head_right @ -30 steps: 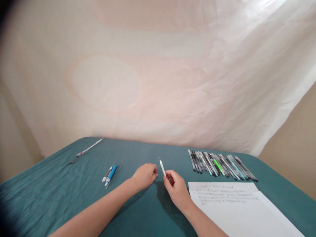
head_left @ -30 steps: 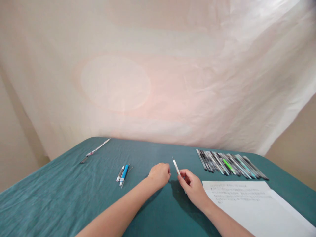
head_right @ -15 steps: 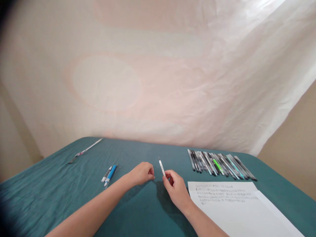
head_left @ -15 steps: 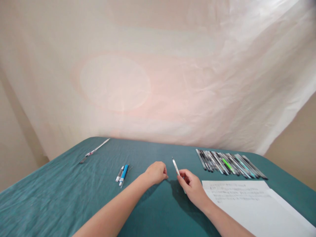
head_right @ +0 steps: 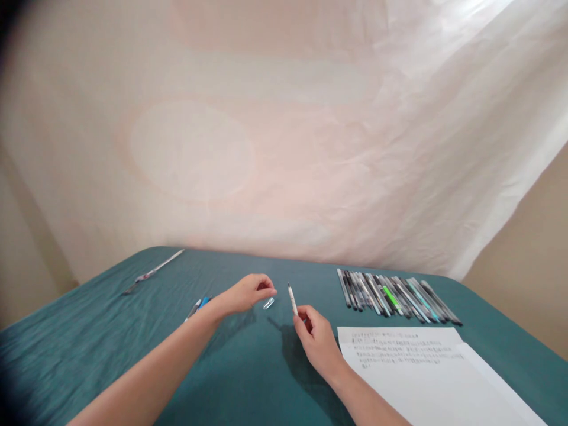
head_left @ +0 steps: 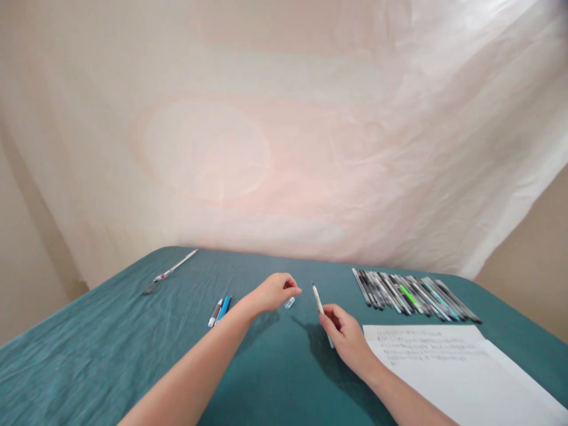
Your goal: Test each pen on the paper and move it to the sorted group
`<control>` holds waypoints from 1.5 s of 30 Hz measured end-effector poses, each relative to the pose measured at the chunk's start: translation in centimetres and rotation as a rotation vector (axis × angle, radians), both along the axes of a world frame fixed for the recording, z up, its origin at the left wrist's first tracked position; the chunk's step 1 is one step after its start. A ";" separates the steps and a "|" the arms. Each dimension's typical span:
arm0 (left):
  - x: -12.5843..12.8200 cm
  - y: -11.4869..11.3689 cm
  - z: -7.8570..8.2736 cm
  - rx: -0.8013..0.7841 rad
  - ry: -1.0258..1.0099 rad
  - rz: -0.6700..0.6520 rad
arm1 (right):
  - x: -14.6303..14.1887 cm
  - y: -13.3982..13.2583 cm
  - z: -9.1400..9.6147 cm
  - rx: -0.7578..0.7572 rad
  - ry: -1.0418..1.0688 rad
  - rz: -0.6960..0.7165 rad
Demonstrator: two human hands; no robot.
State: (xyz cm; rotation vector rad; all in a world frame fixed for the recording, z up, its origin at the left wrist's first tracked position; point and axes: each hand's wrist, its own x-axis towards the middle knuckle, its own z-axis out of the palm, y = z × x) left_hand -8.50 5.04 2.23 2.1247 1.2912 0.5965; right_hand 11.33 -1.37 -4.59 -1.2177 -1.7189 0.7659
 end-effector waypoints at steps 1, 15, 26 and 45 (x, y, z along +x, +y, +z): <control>-0.1 0.1 0.0 -0.042 -0.049 0.006 | 0.0 0.0 0.0 -0.003 -0.003 0.000; -0.1 1.2 -0.9 -0.230 -0.464 0.053 | -0.1 -0.2 0.1 0.024 -0.016 0.041; -0.3 1.0 -0.8 -0.297 -0.475 0.017 | -0.2 -0.4 0.6 0.081 -0.077 0.058; 0.0 0.2 -0.1 -0.303 -0.387 -0.082 | -0.3 -0.5 1.0 0.081 -0.125 0.058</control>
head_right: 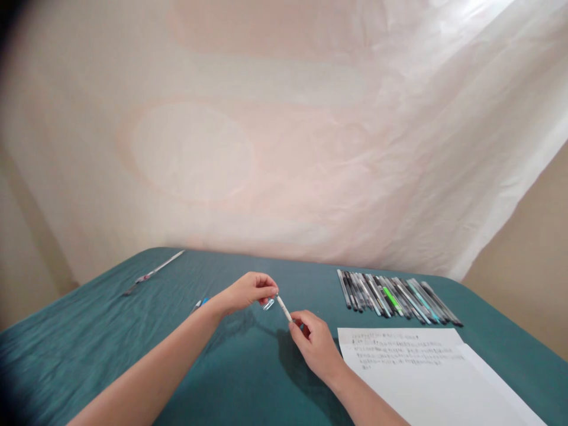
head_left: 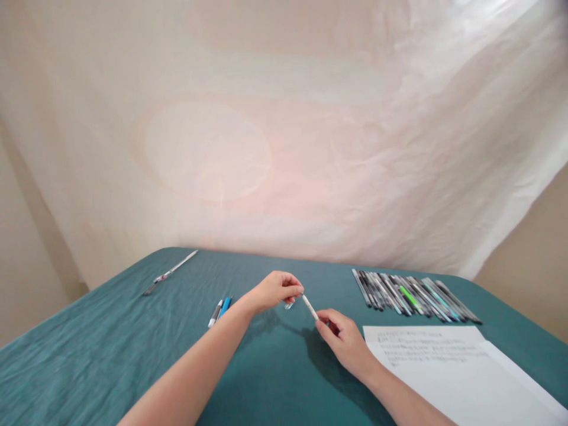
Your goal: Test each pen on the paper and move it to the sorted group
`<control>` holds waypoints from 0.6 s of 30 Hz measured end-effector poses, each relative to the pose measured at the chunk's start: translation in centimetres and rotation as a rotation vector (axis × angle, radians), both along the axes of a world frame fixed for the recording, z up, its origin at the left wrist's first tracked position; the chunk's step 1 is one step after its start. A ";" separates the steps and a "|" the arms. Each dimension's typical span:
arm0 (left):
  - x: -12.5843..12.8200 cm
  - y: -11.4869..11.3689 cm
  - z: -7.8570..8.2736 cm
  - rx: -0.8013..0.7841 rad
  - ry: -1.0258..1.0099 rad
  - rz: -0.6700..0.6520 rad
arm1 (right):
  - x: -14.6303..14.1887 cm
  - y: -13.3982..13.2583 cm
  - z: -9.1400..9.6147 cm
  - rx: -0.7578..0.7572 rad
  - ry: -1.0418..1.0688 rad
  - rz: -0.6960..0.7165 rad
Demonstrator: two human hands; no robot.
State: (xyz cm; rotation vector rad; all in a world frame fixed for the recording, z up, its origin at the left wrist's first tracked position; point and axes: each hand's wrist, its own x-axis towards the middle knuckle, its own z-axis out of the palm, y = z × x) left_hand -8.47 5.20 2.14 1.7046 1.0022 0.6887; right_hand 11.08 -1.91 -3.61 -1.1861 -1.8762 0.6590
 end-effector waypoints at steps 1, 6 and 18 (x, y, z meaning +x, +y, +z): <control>0.0 0.0 0.0 0.000 -0.001 -0.009 | 0.0 0.0 0.0 0.002 -0.005 0.000; 0.4 -0.2 -0.8 -0.065 -0.090 -0.015 | -0.1 -0.1 0.0 0.020 0.002 -0.022; 1.8 0.1 -3.7 -0.273 -0.373 0.145 | 0.2 0.3 -0.9 0.088 0.009 -0.091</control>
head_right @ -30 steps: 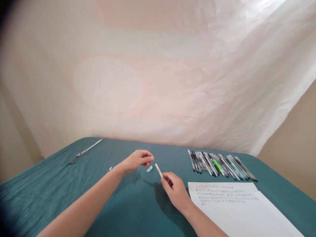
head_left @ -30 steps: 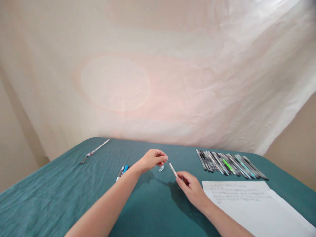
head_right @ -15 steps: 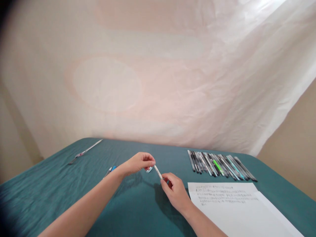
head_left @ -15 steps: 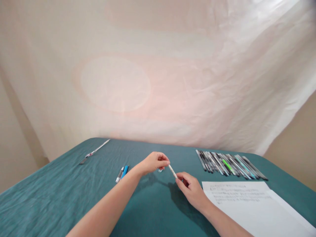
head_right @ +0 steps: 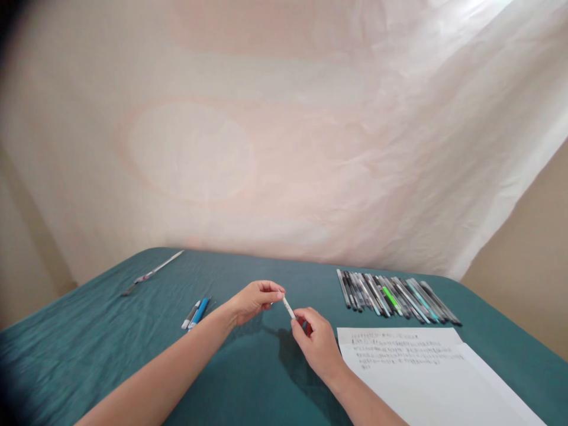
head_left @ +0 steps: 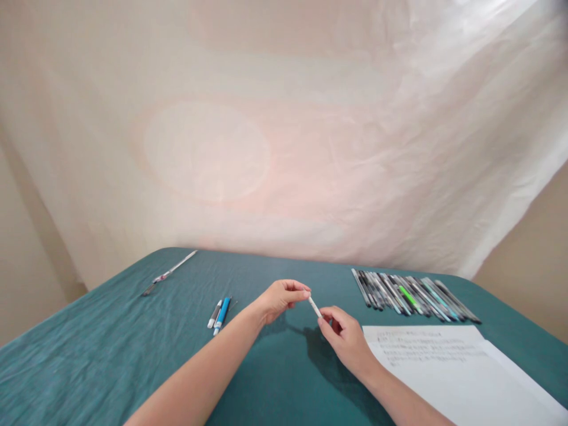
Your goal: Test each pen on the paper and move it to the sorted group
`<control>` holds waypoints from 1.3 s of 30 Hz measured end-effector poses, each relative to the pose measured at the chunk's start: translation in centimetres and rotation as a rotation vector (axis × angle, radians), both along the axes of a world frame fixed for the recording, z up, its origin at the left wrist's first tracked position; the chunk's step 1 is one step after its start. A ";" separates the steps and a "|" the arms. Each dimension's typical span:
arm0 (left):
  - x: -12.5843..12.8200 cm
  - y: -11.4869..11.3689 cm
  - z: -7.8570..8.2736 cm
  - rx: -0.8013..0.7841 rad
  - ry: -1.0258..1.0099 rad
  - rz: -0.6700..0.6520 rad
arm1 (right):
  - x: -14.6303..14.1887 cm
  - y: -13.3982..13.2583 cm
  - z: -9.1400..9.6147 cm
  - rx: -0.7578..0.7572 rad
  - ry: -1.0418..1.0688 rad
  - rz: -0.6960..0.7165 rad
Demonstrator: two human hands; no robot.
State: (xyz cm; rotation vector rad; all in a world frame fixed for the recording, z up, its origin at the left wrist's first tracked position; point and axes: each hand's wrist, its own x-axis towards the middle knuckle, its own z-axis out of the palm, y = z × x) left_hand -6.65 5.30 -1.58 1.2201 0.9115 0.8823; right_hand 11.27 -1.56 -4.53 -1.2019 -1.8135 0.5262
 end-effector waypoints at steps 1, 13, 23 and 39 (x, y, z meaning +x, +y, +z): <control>0.0 0.0 0.0 -0.004 0.005 0.003 | 0.0 0.0 0.0 0.009 -0.006 -0.009; 0.2 -0.1 0.1 -0.139 -0.137 0.005 | 0.3 0.1 -0.1 -0.072 0.152 0.037; 0.0 0.2 -0.3 -0.107 -0.132 0.004 | 0.1 0.1 -0.2 -0.090 0.185 0.039; 0.4 -0.1 -0.3 -0.089 -0.162 0.014 | 0.2 0.2 -0.4 -0.082 0.210 -0.033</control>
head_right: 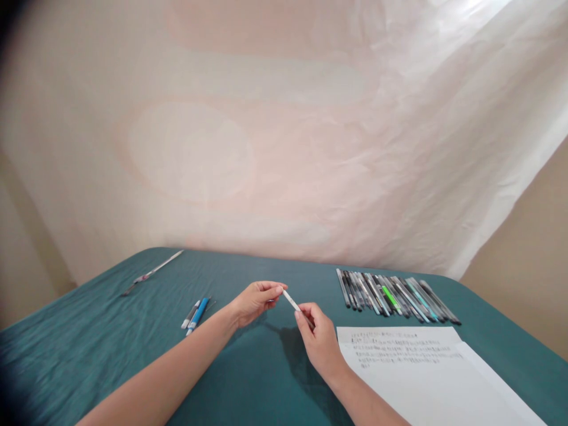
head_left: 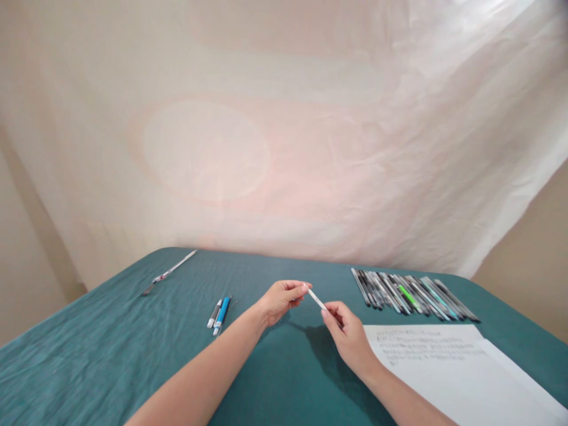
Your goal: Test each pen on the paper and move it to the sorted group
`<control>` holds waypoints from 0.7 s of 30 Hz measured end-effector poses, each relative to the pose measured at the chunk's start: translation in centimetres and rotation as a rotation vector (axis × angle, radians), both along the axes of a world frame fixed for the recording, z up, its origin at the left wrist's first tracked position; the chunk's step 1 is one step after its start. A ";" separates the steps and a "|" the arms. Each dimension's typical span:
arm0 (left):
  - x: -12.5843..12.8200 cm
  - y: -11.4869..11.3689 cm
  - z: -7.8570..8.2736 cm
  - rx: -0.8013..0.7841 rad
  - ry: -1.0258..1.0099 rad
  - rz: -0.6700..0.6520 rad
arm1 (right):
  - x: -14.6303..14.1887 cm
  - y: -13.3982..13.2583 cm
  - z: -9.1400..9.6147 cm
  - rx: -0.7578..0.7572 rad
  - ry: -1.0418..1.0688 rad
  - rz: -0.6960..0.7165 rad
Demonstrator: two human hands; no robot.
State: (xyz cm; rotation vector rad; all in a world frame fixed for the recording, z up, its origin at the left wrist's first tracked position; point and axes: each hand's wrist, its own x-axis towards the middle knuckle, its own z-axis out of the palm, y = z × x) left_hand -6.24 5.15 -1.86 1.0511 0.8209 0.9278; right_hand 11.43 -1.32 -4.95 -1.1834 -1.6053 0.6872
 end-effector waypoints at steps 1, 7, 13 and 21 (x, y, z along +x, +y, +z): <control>0.0 0.0 -0.1 0.004 0.000 0.004 | 0.0 -0.1 0.1 0.001 0.001 0.001; 0.4 0.0 -0.5 0.017 -0.044 0.067 | -0.1 -0.2 0.6 -0.008 -0.004 0.006; 1.2 -0.1 -1.0 -0.006 -0.111 0.118 | 0.0 -0.1 0.3 0.018 0.009 -0.026; 2.0 -0.7 -1.3 -0.108 -0.229 0.151 | 0.1 0.0 0.2 0.048 0.026 -0.102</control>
